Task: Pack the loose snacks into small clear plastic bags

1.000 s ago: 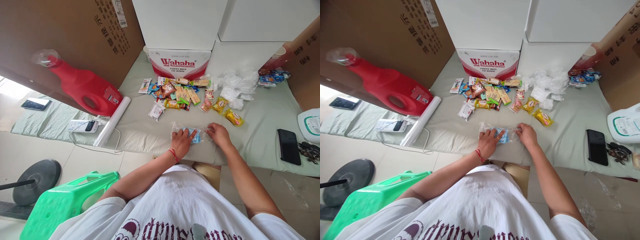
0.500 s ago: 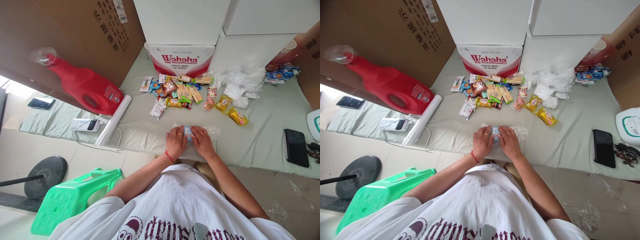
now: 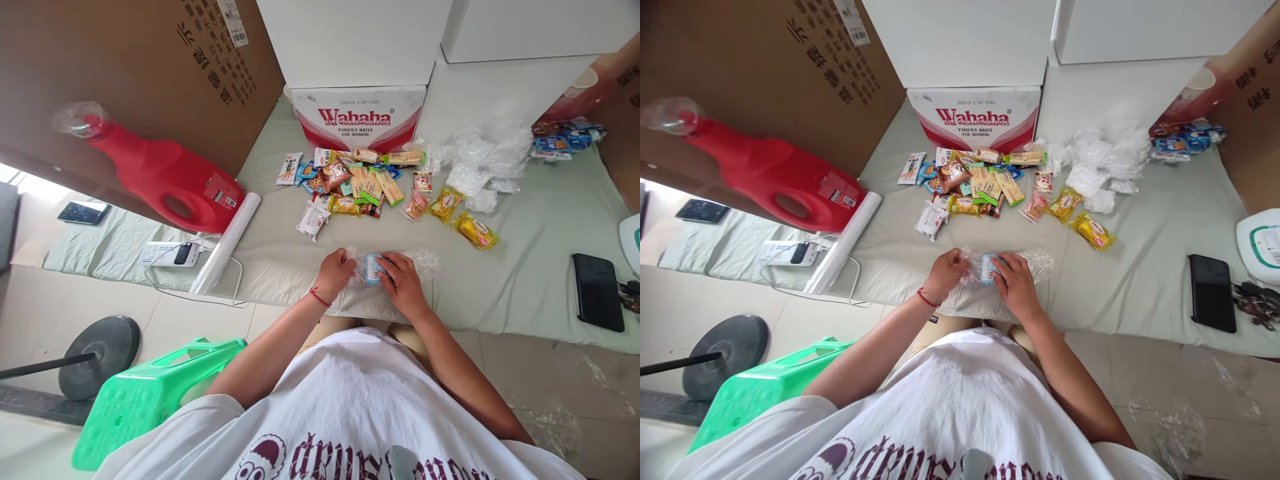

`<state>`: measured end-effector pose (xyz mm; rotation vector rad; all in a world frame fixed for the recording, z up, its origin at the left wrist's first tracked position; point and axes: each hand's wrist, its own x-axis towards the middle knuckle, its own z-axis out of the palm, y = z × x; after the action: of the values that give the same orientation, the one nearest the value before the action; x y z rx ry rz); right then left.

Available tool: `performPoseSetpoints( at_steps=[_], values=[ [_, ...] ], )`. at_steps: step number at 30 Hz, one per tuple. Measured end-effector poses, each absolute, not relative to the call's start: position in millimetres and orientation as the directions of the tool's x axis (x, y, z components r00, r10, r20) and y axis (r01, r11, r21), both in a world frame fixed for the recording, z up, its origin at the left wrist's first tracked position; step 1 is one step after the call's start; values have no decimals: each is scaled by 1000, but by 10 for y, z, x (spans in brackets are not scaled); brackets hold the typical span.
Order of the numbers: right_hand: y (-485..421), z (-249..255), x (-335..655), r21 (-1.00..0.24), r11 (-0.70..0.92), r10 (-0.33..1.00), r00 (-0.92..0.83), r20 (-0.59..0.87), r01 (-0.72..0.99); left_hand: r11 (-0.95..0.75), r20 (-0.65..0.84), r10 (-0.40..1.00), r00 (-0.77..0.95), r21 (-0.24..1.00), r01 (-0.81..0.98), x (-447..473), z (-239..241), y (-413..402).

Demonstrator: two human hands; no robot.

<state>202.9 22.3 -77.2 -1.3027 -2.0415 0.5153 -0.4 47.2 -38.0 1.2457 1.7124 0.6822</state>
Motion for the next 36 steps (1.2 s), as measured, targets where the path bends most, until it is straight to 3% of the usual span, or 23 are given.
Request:
performPoseSetpoints(
  at_steps=[2,4,11,15,17,19,22,24,27,30,32,34,36],
  values=[
    [226,-760,2018,-634,426,904,-284,319,646,393,-388,918,-78,869,301,-6,-352,494],
    [228,-749,2009,-637,425,905,-283,318,643,364,-358,931,-76,885,291,60,-319,496],
    [187,-818,2031,-767,321,947,-204,249,556,213,-293,952,90,842,495,516,-275,471],
    [193,-832,2183,-895,190,972,-206,114,404,121,-234,968,93,758,641,558,-296,493],
    [236,-789,2326,-897,179,977,-183,113,403,99,-207,976,68,697,710,552,-315,501],
    [305,-731,2489,-807,192,981,-88,173,558,111,-170,985,3,655,747,558,-345,503],
    [415,-682,2693,-537,164,971,-40,236,827,182,-159,981,-109,584,791,591,-396,501],
    [461,-683,2768,-415,146,978,-68,198,898,218,-207,970,-126,519,826,624,-414,498],
    [451,-668,2781,-362,138,985,-89,148,922,210,-244,965,-98,488,847,693,-394,482],
    [360,-577,2715,-429,91,994,-58,90,899,153,-200,979,-49,551,820,791,-330,433],
    [282,-498,2644,-552,31,1000,-26,16,833,57,-102,995,2,572,819,869,-296,375],
    [211,-442,2555,-725,-37,998,-8,-59,688,-110,53,994,96,521,846,942,-297,311],
    [153,-426,2456,-894,-95,994,-3,-107,438,-307,201,949,243,411,858,996,-341,261]
  ],
)
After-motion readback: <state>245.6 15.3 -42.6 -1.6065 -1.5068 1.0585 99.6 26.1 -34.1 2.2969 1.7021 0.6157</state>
